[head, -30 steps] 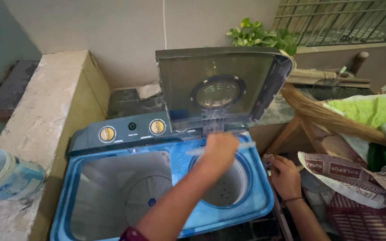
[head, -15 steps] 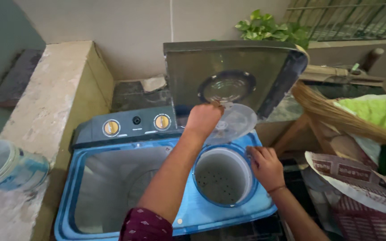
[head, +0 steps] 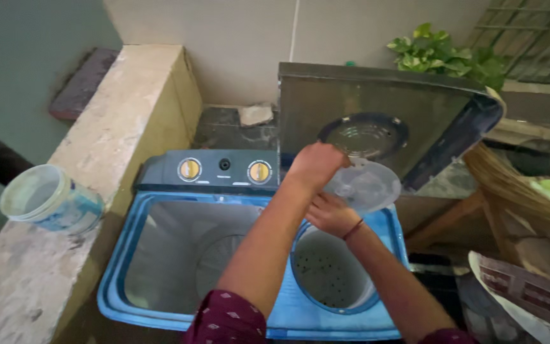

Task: The person cleans the interior of a twin-tub washing machine by wiping the drum and spinning tub components using a small cloth.

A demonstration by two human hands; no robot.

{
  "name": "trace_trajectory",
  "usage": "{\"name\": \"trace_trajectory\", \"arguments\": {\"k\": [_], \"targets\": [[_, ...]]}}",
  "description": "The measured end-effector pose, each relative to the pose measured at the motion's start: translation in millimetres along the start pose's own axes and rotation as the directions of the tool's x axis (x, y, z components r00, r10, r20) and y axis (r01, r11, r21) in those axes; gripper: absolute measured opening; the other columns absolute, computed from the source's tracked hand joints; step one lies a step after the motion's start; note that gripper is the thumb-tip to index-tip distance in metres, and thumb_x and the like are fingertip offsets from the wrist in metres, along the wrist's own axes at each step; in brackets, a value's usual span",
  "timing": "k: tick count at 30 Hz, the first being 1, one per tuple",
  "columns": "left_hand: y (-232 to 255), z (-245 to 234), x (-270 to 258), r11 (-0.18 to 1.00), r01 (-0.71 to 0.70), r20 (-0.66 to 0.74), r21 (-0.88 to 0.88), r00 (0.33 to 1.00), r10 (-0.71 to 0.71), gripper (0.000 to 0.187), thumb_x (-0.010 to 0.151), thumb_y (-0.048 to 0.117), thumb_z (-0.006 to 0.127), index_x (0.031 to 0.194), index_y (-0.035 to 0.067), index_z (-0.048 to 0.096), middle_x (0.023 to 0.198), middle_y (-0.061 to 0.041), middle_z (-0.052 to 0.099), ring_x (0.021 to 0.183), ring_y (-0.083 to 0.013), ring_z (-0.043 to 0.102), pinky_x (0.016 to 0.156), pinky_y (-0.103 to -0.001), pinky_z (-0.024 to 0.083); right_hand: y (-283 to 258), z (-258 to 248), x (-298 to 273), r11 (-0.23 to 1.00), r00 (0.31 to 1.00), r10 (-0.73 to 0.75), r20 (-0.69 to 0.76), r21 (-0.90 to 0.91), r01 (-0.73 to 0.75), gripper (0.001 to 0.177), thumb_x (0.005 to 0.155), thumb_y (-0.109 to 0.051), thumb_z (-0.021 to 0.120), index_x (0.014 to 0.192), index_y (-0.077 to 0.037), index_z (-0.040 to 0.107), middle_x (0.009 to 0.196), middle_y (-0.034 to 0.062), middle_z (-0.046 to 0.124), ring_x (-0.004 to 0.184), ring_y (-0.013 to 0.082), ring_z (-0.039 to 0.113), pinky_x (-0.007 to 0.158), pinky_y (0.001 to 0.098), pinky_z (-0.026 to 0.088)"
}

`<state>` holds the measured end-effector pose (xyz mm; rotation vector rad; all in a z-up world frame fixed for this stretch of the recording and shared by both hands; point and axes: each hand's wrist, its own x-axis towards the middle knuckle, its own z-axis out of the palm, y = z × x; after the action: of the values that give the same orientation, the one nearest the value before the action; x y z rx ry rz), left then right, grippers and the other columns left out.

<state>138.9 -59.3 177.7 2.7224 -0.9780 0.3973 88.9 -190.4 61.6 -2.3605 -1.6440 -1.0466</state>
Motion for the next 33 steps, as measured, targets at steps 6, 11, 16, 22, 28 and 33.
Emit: {"name": "trace_trajectory", "arguments": {"k": [6,11,16,22,28,33], "targets": [[1,-8,-4,1.000,-0.003,0.027,-0.031,1.000,0.004,0.028,0.088,0.022,0.062,0.109,0.029,0.079,0.108,-0.009,0.076,0.101,-0.0307,0.072,0.087,-0.043,0.058,24,-44,-13,0.914,1.000,-0.004,-0.018,-0.406,-0.004,0.036,0.085,-0.015,0.065,0.119,-0.008,0.074,0.126,0.0042,0.067,0.112,0.0250,0.064,0.096,0.0412,0.054],[-1,-14,-18,0.983,0.110,0.088,-0.148,0.991,-0.098,0.033,0.091,0.020,0.061,0.117,0.031,0.078,0.113,-0.007,0.075,0.104,-0.0291,0.072,0.091,-0.040,0.057,-7,-35,2,0.859,0.934,0.273,-0.231,-0.379,-0.345,0.035,0.085,-0.011,0.065,0.119,-0.012,0.074,0.123,0.0072,0.065,0.110,0.0298,0.062,0.093,0.0443,0.053],[-13,-7,-23,0.952,0.023,-0.011,-0.305,1.000,-0.028,0.037,0.087,0.015,0.060,0.119,0.026,0.077,0.129,0.003,0.071,0.116,-0.0222,0.068,0.098,-0.034,0.054,-20,25,5,0.773,0.789,0.462,-0.404,-0.253,-0.582,0.036,0.088,-0.001,0.065,0.122,-0.009,0.073,0.121,0.0113,0.065,0.104,0.0332,0.062,0.088,0.0465,0.054],[-12,-3,-29,0.960,0.047,0.015,-0.274,0.999,-0.045,0.044,0.086,0.011,0.059,0.123,0.027,0.075,0.131,0.005,0.070,0.117,-0.0211,0.068,0.100,-0.033,0.053,19,24,-4,0.997,0.994,-0.026,-0.105,0.067,0.033,0.026,0.083,-0.010,0.069,0.108,-0.002,0.068,0.115,0.0185,0.068,0.099,0.0401,0.066,0.071,0.0487,0.055],[-6,-13,-30,0.932,0.138,0.037,-0.335,0.990,-0.134,0.046,0.075,0.013,0.071,0.119,0.026,0.075,0.116,-0.002,0.075,0.103,-0.0264,0.072,0.092,-0.037,0.057,14,-35,1,0.947,0.954,0.176,-0.244,-0.221,-0.231,0.023,0.088,-0.007,0.071,0.110,-0.005,0.072,0.116,0.0119,0.070,0.100,0.0369,0.065,0.080,0.0465,0.057],[-5,-6,-29,0.960,0.108,-0.033,-0.257,0.992,-0.120,0.039,0.076,0.015,0.069,0.112,0.025,0.078,0.108,-0.006,0.076,0.100,-0.0301,0.072,0.090,-0.041,0.057,-5,20,-1,0.855,0.849,0.340,-0.404,-0.244,-0.458,0.025,0.090,-0.006,0.068,0.115,-0.001,0.073,0.121,0.0174,0.068,0.108,0.0388,0.065,0.090,0.0465,0.055]]}}
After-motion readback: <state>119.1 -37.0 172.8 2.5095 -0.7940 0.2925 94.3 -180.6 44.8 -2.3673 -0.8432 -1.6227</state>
